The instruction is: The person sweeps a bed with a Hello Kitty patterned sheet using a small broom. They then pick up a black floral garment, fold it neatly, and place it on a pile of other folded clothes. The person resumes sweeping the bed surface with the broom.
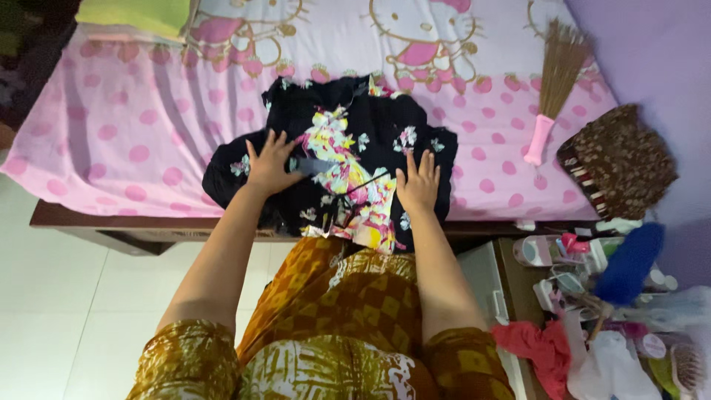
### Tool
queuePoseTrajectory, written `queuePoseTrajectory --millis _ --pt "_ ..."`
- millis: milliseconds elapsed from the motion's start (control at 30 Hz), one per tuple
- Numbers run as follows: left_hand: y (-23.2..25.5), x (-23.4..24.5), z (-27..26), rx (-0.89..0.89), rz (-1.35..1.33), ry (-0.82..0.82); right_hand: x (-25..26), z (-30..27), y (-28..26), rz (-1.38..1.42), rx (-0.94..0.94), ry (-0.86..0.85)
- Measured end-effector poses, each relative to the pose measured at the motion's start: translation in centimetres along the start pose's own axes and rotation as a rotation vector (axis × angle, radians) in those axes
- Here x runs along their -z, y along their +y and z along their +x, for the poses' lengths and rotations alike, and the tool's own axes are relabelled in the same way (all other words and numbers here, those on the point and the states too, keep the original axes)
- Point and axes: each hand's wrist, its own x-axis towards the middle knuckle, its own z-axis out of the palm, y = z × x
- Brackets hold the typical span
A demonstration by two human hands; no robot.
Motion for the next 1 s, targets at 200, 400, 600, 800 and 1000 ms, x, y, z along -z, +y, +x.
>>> queuePoseTrajectory --millis 200,400,600,800,1000 --pt "-3.6 -2.1 -0.6 0.176 -0.149 0.295 1.2 -0.2 -0.3 0.019 -0.006 -0.05" --pt "-1.1 -0.4 -0.2 0.156 -0.053 0.474 1.4 -0.1 -1.0 0.026 -0.044 -0.056" --pt "5.1 3.1 -0.2 -0.437 -0.247 0.136 1.0 -0.2 -0.7 0.003 -0.038 -0.055" --pt "5.9 1.5 0.3 -0.281 -0.257 -0.153 0.8 -0.3 -0.5 0.005 -0.023 -0.029" --pt "4.0 1.6 1.0 -0.324 -0.299 -0.158 0.8 -0.3 -0.6 -0.001 -0.046 -0.046"
